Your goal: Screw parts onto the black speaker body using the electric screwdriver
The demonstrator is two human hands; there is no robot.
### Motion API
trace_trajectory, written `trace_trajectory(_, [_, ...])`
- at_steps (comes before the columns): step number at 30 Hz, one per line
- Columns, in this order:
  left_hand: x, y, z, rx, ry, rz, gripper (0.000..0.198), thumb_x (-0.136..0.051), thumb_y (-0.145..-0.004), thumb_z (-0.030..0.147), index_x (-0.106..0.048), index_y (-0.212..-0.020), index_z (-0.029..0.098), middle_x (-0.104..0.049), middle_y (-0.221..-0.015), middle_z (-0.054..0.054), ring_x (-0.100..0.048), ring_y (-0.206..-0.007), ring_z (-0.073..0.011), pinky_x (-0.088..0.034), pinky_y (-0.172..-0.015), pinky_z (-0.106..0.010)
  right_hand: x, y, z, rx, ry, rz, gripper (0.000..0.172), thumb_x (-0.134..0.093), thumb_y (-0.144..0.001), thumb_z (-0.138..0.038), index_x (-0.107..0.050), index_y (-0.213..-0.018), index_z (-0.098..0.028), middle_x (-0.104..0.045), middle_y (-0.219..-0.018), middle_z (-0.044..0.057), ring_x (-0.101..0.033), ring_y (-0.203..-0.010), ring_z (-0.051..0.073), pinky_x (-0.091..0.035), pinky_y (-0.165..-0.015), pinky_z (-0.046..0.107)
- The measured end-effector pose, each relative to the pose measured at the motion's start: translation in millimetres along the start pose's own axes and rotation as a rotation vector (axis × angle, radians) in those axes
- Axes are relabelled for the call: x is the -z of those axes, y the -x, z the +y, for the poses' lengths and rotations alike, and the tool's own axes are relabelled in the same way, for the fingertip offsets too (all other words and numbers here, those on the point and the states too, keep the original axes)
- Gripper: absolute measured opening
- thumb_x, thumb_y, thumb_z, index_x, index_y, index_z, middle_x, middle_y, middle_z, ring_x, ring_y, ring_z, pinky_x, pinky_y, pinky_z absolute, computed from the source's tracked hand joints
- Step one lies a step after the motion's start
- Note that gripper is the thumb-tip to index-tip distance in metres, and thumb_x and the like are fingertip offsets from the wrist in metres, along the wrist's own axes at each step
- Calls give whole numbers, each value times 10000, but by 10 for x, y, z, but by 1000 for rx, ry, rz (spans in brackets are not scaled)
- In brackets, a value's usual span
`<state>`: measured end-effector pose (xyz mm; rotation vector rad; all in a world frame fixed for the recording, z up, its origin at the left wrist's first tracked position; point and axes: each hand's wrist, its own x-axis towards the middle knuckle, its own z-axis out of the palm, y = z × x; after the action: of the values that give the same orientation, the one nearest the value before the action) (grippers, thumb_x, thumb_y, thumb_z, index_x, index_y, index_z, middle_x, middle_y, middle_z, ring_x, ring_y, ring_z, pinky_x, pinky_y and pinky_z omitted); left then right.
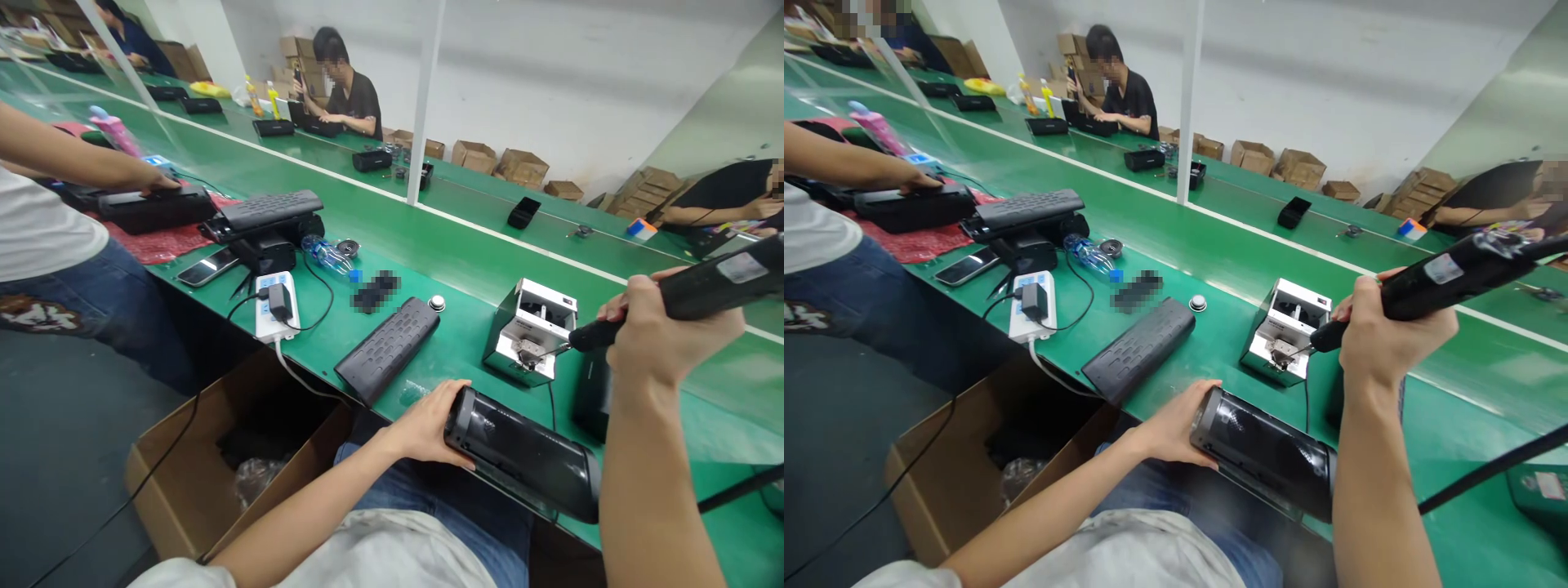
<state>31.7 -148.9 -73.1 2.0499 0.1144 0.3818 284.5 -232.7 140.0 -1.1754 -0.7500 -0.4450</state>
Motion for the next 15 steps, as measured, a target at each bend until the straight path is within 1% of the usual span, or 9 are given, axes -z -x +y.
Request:
trace_trajectory(5, [-14, 9, -27, -9, -14, -1, 1370, -1044, -550, 617, -303, -1638, 235, -515, -1553, -213, -553, -1441, -430, -481, -1214, -591, -35, -8, -5, -14, 16, 16, 169, -726, -710, -183, -566, -765, -168, -479, -570, -1, -533, -435, 240, -421, -368, 323])
trace_trajectory(10, [-19, 13, -41, -22, -21, 7, 1355, -1040, -569, 605, -294, -1638, 235, -515, -1551, -208, -553, -1443, -422, -478, -1220, -592, -40, -15, -41, -13, 14, -39, 184, -722, -696, -203, -546, -745, -179, -468, -560, -11, -521, -426, 221, -415, -367, 313])
trace_trajectory(15, [-17, 10, -19, -8, -17, 3, 1349, -1045, -575, 572, -289, -1640, 238, -502, -1573, -217, -551, -1456, -431, -470, -1227, -596, -24, 30, 16, -19, -6, -64, 191, -728, -685, -207, -563, -773, -167, -478, -572, -14, -521, -429, 213, -429, -376, 311])
